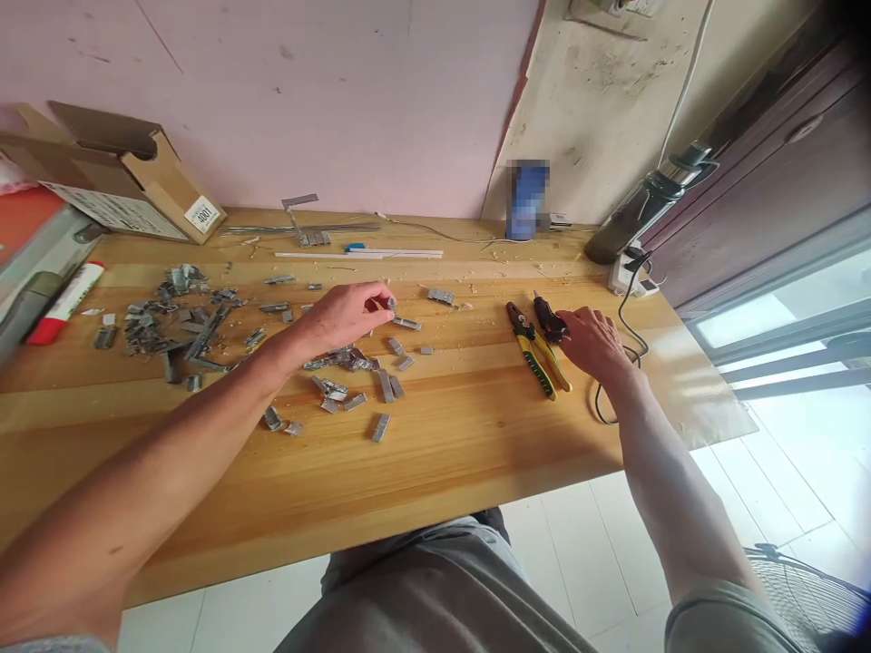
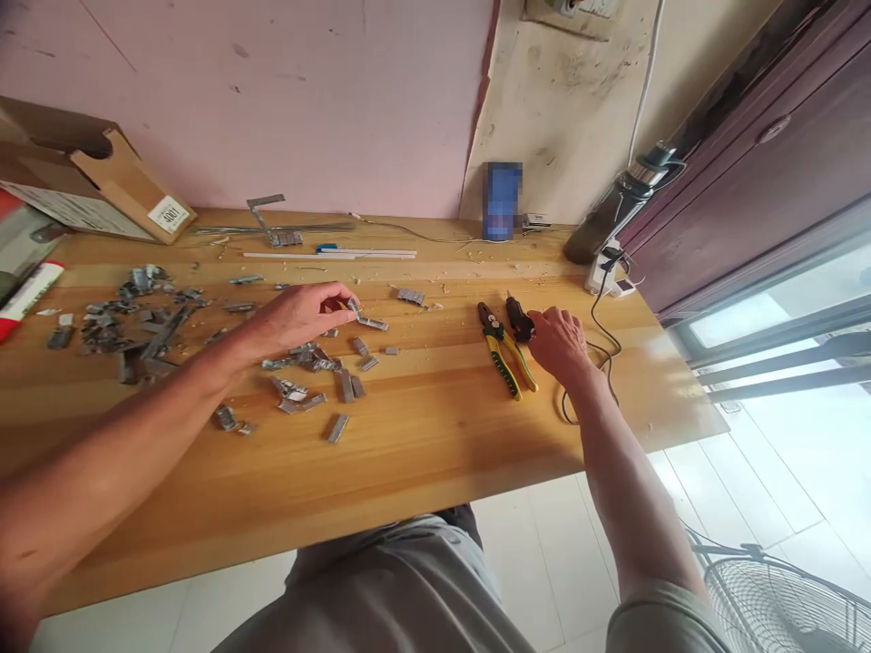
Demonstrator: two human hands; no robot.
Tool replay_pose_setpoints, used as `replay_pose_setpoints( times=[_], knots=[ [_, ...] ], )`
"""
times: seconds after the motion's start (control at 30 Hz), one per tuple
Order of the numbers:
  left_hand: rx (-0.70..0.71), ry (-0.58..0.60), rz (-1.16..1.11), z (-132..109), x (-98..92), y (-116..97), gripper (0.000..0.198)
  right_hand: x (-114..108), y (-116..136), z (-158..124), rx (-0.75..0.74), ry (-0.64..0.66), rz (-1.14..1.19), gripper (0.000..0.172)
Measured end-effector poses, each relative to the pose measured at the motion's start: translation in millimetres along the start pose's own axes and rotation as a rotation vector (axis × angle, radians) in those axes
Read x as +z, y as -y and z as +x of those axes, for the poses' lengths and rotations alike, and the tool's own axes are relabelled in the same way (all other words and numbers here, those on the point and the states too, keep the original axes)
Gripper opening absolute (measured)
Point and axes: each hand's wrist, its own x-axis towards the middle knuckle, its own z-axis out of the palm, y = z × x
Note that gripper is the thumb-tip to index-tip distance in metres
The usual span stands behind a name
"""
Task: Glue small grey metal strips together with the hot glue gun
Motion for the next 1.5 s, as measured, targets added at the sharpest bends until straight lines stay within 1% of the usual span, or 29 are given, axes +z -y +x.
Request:
replay_pose_setpoints(
  times=[0.07, 0.17, 0.27, 0.33, 0.37, 0.43, 0.5, 0.57, 0.67, 0.73, 0.8, 0.93, 1.07, 1.2, 1.37, 1.5],
  knots=[
    [-0.005, -0.039, -0.029, -9, -0.5, -1, 0.029, 2, -3, 4, -0.007, 0.017, 0.017, 0.048],
    [-0.003, -0.092, -0.058, -26, 0.5, -10, 0.028, 0, -11, 8, -0.017, 0.018, 0.070, 0.046],
    [0.005, -0.111, -0.078, -46, 4.6, -24, 0.024, -11, -19, 4, -0.001, -0.028, 0.134, 0.047],
    [0.011, -0.128, -0.089, -60, 9.7, -32, 0.021, -21, -20, -6, 0.016, -0.083, 0.205, 0.048],
    [0.016, -0.137, -0.093, -66, 13.1, -35, 0.020, -27, -18, -12, 0.023, -0.117, 0.260, 0.047],
    [0.024, -0.153, -0.102, -78, 21.5, -40, 0.017, -38, -5, -27, 0.025, -0.213, 0.483, 0.042],
    [0.038, -0.163, -0.107, -88, 31.8, -42, 0.014, -48, 17, -43, -0.008, -0.294, 0.591, 0.035],
    [0.063, -0.174, -0.093, -96, 43.3, -44, 0.011, -54, 42, -58, -0.105, -0.308, 0.641, 0.025],
    [0.135, -0.174, -0.034, -105, 60.4, -43, 0.008, -54, 75, -75, -0.267, -0.289, 0.689, 0.020],
    [0.185, -0.171, 0.019, -109, 69.1, -41, 0.007, -49, 87, -82, -0.356, -0.248, 0.701, 0.019],
    [0.214, -0.173, 0.061, -110, 73.9, -40, 0.007, -43, 94, -88, -0.413, -0.199, 0.698, 0.018],
    [0.234, -0.183, 0.089, -110, 72.2, -37, 0.008, -36, 99, -94, -0.454, -0.123, 0.696, 0.015],
    [0.232, -0.217, 0.099, -107, 67.0, -33, 0.012, -43, 107, -89, -0.467, -0.061, 0.736, 0.016],
    [0.227, -0.225, 0.084, -108, 68.8, -30, 0.014, -50, 117, -77, -0.504, -0.019, 0.750, 0.014],
    [0.209, -0.252, 0.059, -112, 71.8, -28, 0.010, -40, 121, -73, -0.597, 0.026, 0.741, 0.015],
    [0.156, -0.243, 0.028, -112, 68.6, -27, 0.008, -31, 124, -71, -0.679, 0.058, 0.718, 0.019]
  ],
)
